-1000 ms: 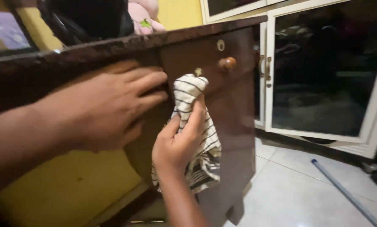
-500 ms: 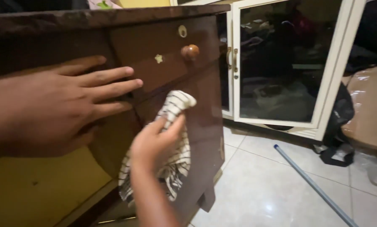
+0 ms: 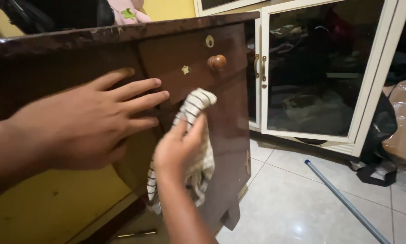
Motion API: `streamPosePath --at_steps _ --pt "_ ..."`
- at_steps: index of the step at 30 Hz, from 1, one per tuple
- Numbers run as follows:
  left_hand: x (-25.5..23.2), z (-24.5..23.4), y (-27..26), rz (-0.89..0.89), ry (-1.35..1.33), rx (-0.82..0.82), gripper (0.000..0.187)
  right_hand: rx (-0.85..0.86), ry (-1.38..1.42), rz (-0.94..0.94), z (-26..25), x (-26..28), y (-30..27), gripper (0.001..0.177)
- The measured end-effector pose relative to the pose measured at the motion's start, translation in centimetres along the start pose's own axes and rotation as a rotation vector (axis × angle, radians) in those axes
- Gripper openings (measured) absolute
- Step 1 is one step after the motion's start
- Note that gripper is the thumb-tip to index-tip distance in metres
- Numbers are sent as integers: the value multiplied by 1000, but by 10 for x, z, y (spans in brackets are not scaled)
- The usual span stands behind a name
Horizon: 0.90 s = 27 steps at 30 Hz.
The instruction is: Wiping down a wooden desk and its legs with a striped cloth.
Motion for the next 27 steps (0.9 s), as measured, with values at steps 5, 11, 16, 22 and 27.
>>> streamPosePath --at_steps 5,11,16,22,27 --pt "3 -25 39 -213 46 473 57 -56 96 -295 13 -22 -3 54" --pt "14 13 41 -118 79 392 58 63 -128 207 11 -58 21 52" --pt "6 15 46 -30 144 168 72 85 117 -324 16 -17 1 61" --pt "9 12 41 -83 106 292 70 34 -138 67 10 -82 0 65" --pt "5 4 46 -123 60 372 83 77 -166 -179 19 -47 0 58"
Point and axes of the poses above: each hand's wrist, its own y-axis towards the middle knuckle, its own z-axis out of the palm, x = y × z, the point moved 9 cm from there along y, towards the middle knuckle, and after that the axes turned 1 degree about x, right-handed, at the moved point
